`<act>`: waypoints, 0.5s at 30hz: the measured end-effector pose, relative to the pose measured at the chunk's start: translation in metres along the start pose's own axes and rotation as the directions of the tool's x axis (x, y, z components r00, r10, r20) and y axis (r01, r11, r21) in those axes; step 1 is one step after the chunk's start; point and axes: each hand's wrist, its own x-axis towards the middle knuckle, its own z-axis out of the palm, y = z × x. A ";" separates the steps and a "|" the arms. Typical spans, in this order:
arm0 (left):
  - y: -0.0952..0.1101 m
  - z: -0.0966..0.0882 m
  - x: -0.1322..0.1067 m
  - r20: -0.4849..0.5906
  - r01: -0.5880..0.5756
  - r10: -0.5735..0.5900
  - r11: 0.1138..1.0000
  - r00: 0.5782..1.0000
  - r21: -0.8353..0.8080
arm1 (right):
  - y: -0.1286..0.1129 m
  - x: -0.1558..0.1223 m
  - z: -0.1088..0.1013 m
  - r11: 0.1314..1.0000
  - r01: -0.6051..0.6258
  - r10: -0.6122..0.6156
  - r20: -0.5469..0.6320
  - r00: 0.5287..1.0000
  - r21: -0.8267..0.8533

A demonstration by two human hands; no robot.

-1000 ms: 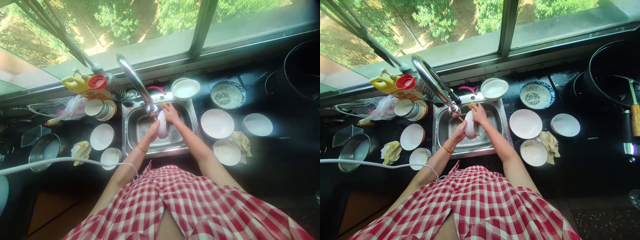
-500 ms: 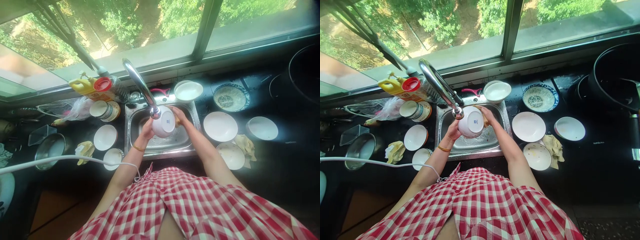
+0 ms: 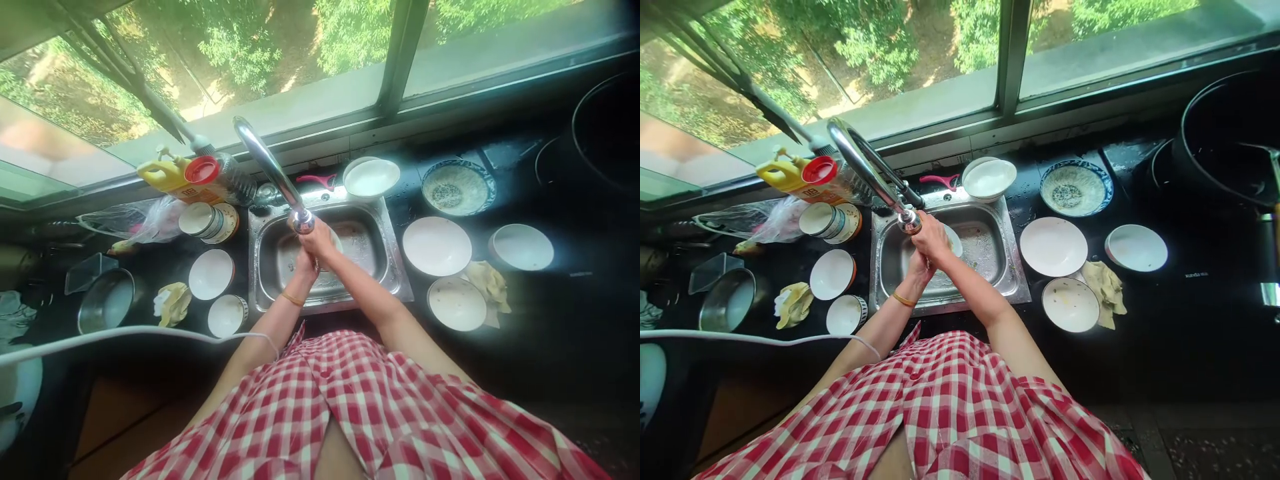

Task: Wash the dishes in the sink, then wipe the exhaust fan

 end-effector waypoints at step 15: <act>0.044 -0.056 -0.022 0.113 0.057 -0.026 0.961 0.993 -0.271 | 0.104 -0.035 -0.011 0.773 -0.225 0.326 -0.067 0.943 0.593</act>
